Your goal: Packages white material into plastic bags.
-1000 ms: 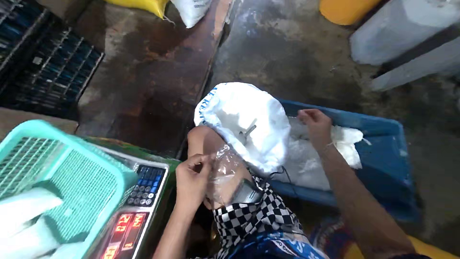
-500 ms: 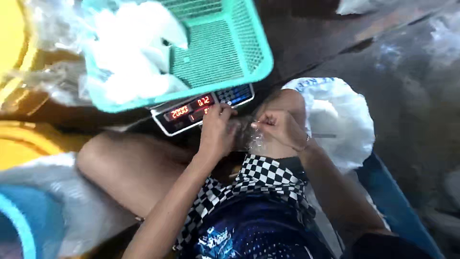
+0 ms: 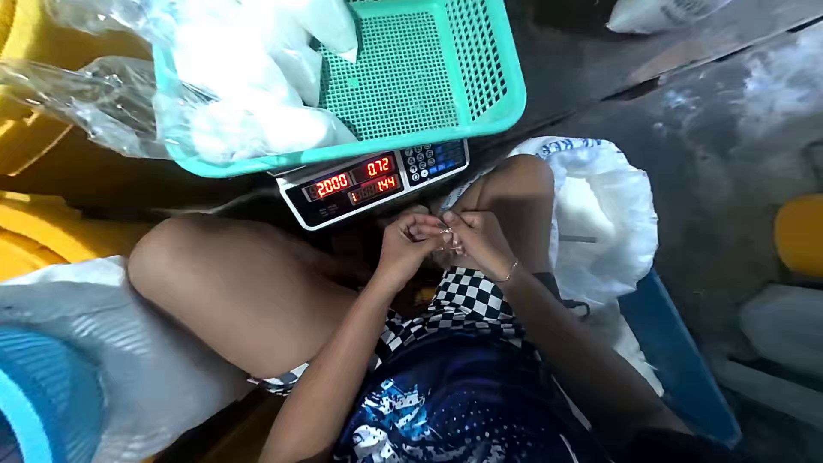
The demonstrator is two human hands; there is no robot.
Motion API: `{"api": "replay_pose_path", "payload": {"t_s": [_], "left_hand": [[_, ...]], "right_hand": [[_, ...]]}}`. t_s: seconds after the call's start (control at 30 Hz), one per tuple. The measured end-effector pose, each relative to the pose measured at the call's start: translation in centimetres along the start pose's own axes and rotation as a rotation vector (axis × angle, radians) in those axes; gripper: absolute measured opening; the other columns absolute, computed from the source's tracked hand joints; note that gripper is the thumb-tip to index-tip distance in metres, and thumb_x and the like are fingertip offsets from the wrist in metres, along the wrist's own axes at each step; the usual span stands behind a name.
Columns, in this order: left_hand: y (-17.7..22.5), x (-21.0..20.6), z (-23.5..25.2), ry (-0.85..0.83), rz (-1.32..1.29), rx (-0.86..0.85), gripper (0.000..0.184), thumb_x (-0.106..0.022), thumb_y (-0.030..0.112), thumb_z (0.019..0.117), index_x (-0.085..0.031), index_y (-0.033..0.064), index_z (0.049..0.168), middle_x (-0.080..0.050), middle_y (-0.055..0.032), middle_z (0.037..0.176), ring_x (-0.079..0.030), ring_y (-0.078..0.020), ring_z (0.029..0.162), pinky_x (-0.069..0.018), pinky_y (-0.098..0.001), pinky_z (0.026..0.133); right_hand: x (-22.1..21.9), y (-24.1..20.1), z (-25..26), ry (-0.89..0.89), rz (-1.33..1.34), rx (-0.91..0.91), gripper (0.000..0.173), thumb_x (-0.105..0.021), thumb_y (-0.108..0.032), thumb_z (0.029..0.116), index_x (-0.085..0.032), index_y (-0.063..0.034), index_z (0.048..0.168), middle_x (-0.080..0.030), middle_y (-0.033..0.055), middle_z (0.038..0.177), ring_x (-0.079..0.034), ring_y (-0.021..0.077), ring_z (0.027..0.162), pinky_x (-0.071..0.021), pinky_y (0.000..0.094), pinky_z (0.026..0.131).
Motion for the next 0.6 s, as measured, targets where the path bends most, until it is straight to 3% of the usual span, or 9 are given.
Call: {"api": "replay_pose_path", "payload": {"t_s": [0.1,0.17,0.2,0.27,0.3,0.33,0.43,0.5,0.6], "left_hand": [[0.7,1.2,0.0,0.060,0.167,-0.112,0.027,-0.080,-0.005,0.0824,-0.067,0.0010,0.106,-0.073,-0.0022,0.085,-0.067,-0.0059,0.070,-0.0569,-0.0231,0.066],[1.0,2.0,0.0,0.091,0.302,-0.186,0.026,-0.080,-0.002,0.0841,-0.069,0.0016,0.107,-0.074,-0.0024,0.086,-0.067,-0.0064,0.072,-0.0575,-0.0246,0.068],[1.1,2.1,0.1,0.082,0.354,-0.207,0.025,-0.078,-0.001,0.0856,-0.069,0.0014,0.108,-0.074,-0.0035,0.088,-0.069,-0.0077,0.074,-0.0586,-0.0263,0.070],[1.2,1.9,0.0,0.034,0.436,-0.237,0.022,-0.075,-0.001,0.0886,-0.070,0.0003,0.110,-0.075,-0.0065,0.093,-0.071,-0.0110,0.081,-0.0599,-0.0299,0.077],[1.4,1.7,-0.1,0.010,0.481,-0.243,0.021,-0.074,-0.002,0.0895,-0.070,-0.0001,0.110,-0.074,-0.0081,0.094,-0.071,-0.0132,0.084,-0.0599,-0.0321,0.080],[1.5,1.5,-0.2,-0.009,0.543,-0.241,0.020,-0.073,-0.001,0.0901,-0.070,0.0000,0.109,-0.074,-0.0092,0.096,-0.071,-0.0155,0.087,-0.0598,-0.0348,0.082],[1.9,0.7,-0.5,-0.035,0.808,-0.163,0.016,-0.071,0.005,0.0918,-0.071,0.0010,0.108,-0.072,-0.0148,0.102,-0.071,-0.0273,0.094,-0.0576,-0.0486,0.087],[2.0,0.1,-0.7,-0.020,1.001,-0.020,0.023,-0.068,0.010,0.0942,-0.070,0.0029,0.116,-0.070,-0.0177,0.115,-0.069,-0.0346,0.104,-0.0551,-0.0558,0.089],[1.8,-0.2,-0.6,0.005,1.156,0.174,0.025,-0.060,0.009,0.0987,-0.067,0.0025,0.122,-0.065,-0.0198,0.128,-0.067,-0.0382,0.112,-0.0540,-0.0562,0.092]], "right_hand": [[1.1,-0.4,-0.2,-0.026,-0.187,-0.014,0.038,-0.061,-0.023,0.1049,-0.060,-0.0004,0.075,-0.056,0.0013,0.061,-0.056,0.0061,0.056,-0.0513,0.0231,0.059],[1.6,-0.8,-0.5,-0.017,-0.383,0.048,0.029,-0.074,-0.022,0.0961,-0.065,0.0033,0.085,-0.061,0.0087,0.072,-0.059,0.0151,0.065,-0.0523,0.0348,0.066],[1.5,-1.0,-0.7,0.009,-0.437,0.093,0.028,-0.080,-0.020,0.0903,-0.067,0.0044,0.095,-0.064,0.0135,0.082,-0.062,0.0212,0.073,-0.0535,0.0412,0.071],[0.6,-1.1,-1.0,0.024,-0.504,0.173,0.049,-0.085,-0.015,0.0838,-0.059,0.0028,0.121,-0.063,0.0209,0.114,-0.067,0.0294,0.091,-0.0571,0.0474,0.082],[0.0,-1.2,-1.0,0.009,-0.529,0.215,0.055,-0.084,-0.013,0.0841,-0.056,0.0022,0.129,-0.061,0.0224,0.125,-0.068,0.0305,0.097,-0.0579,0.0470,0.085],[-0.7,-1.2,-1.0,-0.013,-0.553,0.245,0.053,-0.081,-0.010,0.0866,-0.057,0.0024,0.133,-0.061,0.0230,0.127,-0.069,0.0307,0.098,-0.0584,0.0463,0.087],[-2.3,-0.6,-0.6,-0.047,-0.588,0.298,0.023,-0.067,-0.001,0.0932,-0.067,0.0073,0.114,-0.069,0.0218,0.102,-0.070,0.0308,0.086,-0.0583,0.0459,0.082],[-2.8,-0.3,-0.5,-0.037,-0.573,0.262,0.014,-0.064,-0.001,0.0949,-0.069,0.0078,0.105,-0.071,0.0219,0.099,-0.070,0.0315,0.088,-0.0578,0.0467,0.085],[-2.3,-0.8,-0.5,-0.008,-0.634,0.166,0.014,-0.064,-0.001,0.0951,-0.068,0.0068,0.105,-0.070,0.0218,0.100,-0.070,0.0331,0.093,-0.0563,0.0490,0.088]]}}
Point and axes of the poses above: each hand's wrist, its own z-axis towards the middle knuckle, its own x-axis out of the back of the hand, y = z × x, the point moved 3 cm from there along z, towards the middle knuckle
